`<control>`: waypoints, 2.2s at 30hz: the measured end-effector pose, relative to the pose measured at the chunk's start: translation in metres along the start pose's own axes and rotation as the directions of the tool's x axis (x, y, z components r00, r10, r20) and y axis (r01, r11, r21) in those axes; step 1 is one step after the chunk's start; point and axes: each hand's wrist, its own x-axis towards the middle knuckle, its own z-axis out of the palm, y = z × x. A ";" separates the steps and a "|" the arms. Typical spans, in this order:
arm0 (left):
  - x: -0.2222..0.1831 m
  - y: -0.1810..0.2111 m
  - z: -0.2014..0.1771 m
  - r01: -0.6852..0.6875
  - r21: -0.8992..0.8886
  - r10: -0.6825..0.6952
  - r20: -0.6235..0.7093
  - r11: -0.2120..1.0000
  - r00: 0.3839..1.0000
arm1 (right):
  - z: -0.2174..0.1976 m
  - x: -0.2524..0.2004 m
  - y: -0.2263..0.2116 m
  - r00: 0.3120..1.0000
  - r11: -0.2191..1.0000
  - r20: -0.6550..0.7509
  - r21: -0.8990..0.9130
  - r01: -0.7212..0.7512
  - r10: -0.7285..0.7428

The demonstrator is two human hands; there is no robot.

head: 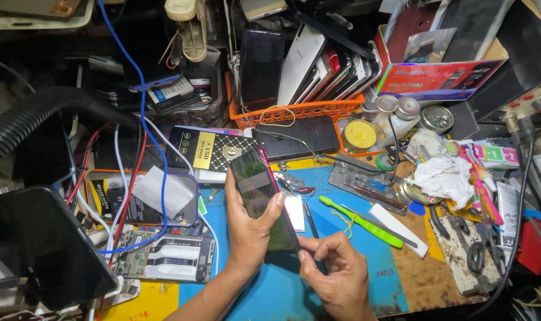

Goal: Applying adhesive to a smartphone frame, attaching the back cover, and testing the device functionality.

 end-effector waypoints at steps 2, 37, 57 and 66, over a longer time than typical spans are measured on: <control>-0.004 -0.001 0.002 -0.020 0.018 0.020 0.005 1.000 1.000 | 0.000 0.003 -0.002 1.000 1.000 -0.020 0.007 0.008 -0.008; 0.006 0.003 -0.006 0.329 0.232 -0.401 0.598 0.915 0.694 | -0.053 0.078 -0.080 0.724 0.566 0.417 -0.451 0.690 -0.550; 0.006 0.014 -0.006 0.383 0.202 -0.394 0.750 0.901 0.532 | -0.064 0.091 -0.071 0.468 0.354 0.661 -0.311 0.882 -0.586; 0.004 0.021 -0.006 0.462 0.206 -0.446 0.741 0.863 0.502 | -0.064 0.092 -0.073 0.474 0.405 0.686 -0.277 0.871 -0.552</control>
